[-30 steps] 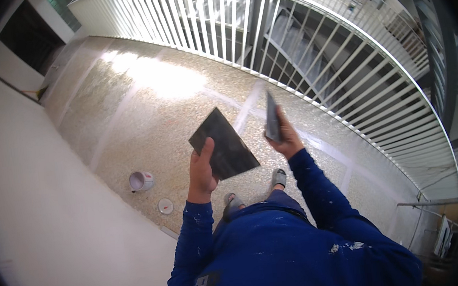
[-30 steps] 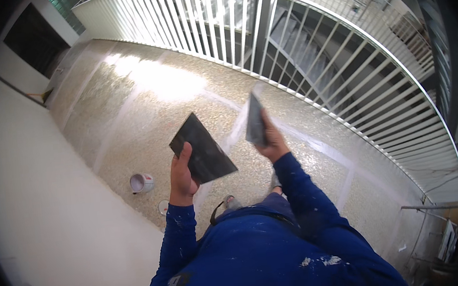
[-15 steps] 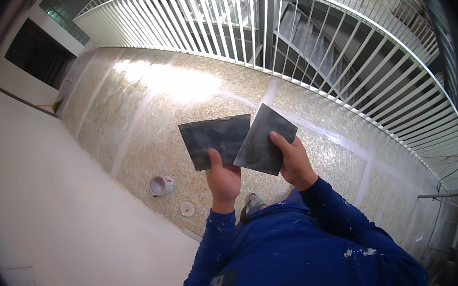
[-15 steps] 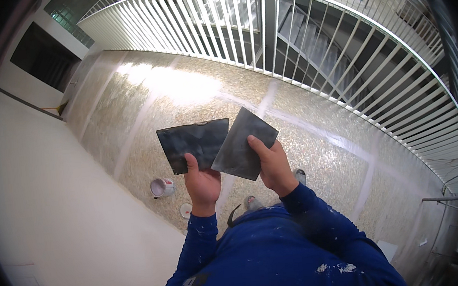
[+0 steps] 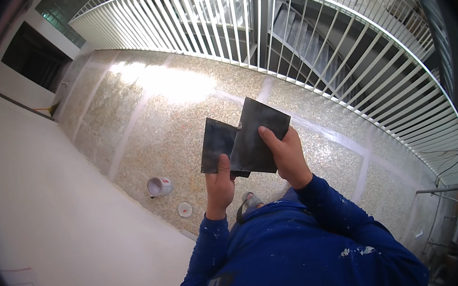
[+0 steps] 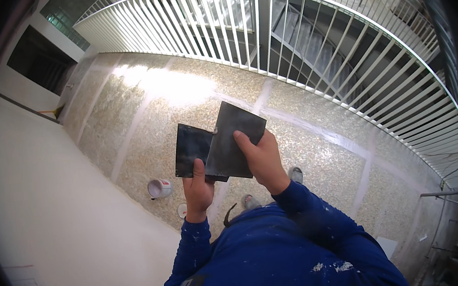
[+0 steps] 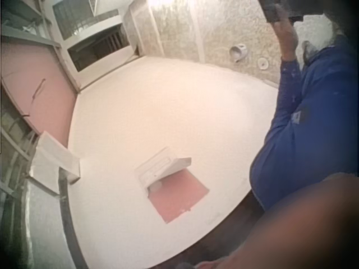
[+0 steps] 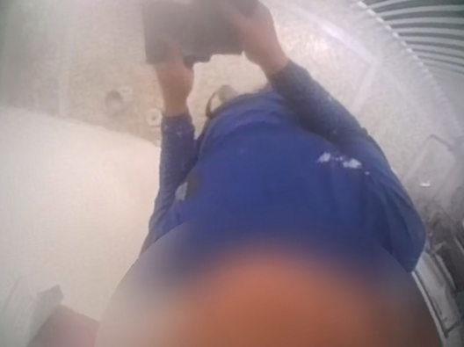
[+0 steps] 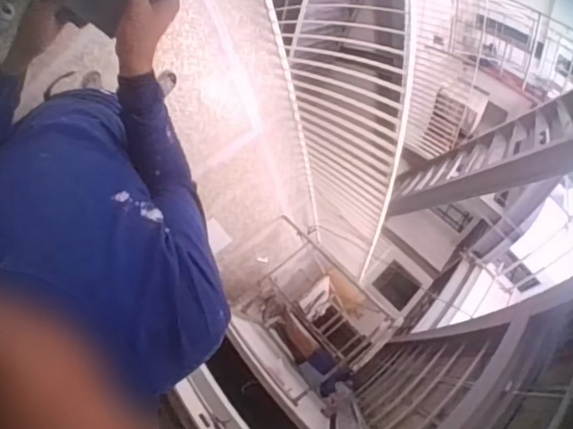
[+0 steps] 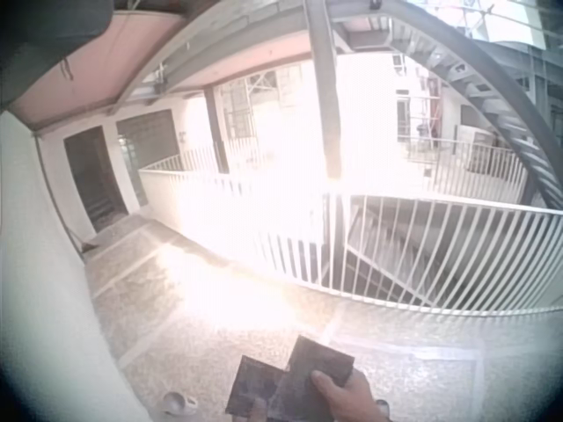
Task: The person scoops a pinkish compound from a bucket onto a trowel and spreads it into a seam on a terrazzo-style floor. They repeatedly transfer compound between two trowels and smooth the material along the seam while kneeling.
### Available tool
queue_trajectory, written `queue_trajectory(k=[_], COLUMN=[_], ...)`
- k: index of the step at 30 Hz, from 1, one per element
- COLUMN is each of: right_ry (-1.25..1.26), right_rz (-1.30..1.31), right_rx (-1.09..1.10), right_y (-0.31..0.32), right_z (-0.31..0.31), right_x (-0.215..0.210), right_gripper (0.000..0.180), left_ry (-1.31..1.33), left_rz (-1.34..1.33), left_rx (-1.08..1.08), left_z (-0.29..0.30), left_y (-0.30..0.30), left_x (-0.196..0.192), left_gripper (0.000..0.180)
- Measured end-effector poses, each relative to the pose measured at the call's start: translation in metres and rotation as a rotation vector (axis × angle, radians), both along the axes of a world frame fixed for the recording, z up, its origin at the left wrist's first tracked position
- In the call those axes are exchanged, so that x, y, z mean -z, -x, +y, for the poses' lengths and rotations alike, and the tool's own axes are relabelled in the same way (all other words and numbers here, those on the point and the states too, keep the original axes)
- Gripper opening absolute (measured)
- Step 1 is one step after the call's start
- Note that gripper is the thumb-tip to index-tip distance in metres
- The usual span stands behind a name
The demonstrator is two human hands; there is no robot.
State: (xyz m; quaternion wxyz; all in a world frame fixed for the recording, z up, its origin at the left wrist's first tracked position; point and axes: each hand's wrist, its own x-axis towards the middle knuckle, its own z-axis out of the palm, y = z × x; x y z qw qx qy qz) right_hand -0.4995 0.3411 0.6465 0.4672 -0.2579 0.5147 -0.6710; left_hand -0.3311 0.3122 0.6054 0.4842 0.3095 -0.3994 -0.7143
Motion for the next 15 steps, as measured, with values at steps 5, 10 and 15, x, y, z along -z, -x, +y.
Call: queue_trajectory(k=[5,10,15], right_ry=[0.028,0.056,0.114], right_rz=[0.176,0.250,0.110], right_rx=[0.044,0.042,0.060], right_y=[-0.002,0.002,0.018], right_z=[-0.005,-0.010,-0.027], right_x=[-0.004,-0.013,-0.024], right_gripper=[0.023,0.023,0.024], left_ry=[0.111,0.248,0.260], left_rz=[-0.141,-0.317,-0.500], left_rx=[0.022,0.096,0.241], left_z=[0.003,-0.002,0.005], left_y=[-0.005,-0.017,-0.029], left_x=[0.001,-0.011,-0.015], left_gripper=[0.037,0.040,0.040])
